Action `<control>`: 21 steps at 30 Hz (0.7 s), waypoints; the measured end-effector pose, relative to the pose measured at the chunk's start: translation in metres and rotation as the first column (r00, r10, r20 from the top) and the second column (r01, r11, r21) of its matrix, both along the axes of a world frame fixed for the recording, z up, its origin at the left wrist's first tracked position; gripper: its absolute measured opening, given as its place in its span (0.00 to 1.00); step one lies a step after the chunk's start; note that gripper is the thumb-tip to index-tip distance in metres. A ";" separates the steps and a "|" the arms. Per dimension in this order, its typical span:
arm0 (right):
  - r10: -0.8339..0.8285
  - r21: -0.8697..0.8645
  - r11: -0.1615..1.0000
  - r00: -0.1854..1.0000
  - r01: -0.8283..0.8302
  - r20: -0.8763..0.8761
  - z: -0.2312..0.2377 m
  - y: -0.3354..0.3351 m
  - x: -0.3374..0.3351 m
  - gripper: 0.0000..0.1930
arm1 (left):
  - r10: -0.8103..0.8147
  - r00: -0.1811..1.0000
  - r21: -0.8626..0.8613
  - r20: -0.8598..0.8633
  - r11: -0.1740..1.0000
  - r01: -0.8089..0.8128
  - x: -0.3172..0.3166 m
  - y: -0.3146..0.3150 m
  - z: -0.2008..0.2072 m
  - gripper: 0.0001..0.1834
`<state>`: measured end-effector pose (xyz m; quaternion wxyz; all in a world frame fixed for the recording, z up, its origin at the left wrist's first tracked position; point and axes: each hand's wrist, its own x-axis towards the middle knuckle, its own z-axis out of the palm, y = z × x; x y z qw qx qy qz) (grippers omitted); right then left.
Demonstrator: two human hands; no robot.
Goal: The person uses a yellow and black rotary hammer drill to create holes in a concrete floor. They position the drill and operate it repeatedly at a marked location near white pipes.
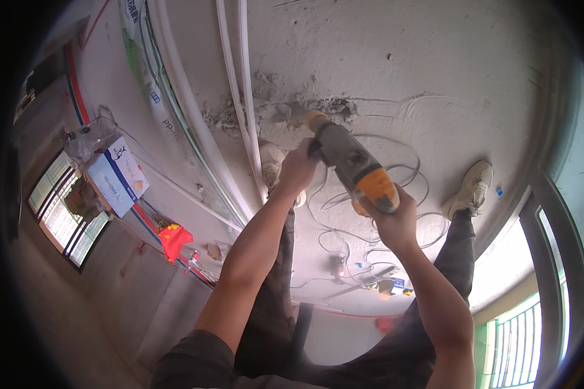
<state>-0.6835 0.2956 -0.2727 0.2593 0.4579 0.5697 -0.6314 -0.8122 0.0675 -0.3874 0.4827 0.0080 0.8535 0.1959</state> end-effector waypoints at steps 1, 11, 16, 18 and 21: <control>-0.034 0.065 0.997 0.998 0.037 -0.053 0.009 0.003 0.013 0.17 | -0.072 0.997 0.007 0.026 0.997 0.072 0.003 0.011 0.003 0.20; -0.113 -0.012 0.993 0.993 0.114 0.040 -0.046 0.049 -0.003 0.08 | -0.092 0.994 -0.098 0.063 0.990 0.098 -0.004 0.039 -0.015 0.25; 0.016 -0.011 1.000 0.997 -0.017 -0.073 -0.074 0.020 -0.029 0.17 | -0.046 0.998 -0.140 -0.033 0.989 0.041 -0.021 0.005 -0.029 0.24; 0.008 -0.056 0.998 0.999 -0.011 -0.049 -0.060 0.014 -0.008 0.19 | -0.034 0.999 -0.166 -0.034 0.986 0.028 -0.003 -0.004 -0.022 0.24; -0.049 -0.024 0.999 0.983 0.045 -0.177 -0.058 0.023 0.004 0.14 | -0.097 0.995 -0.133 -0.025 0.987 0.093 -0.011 0.016 -0.021 0.25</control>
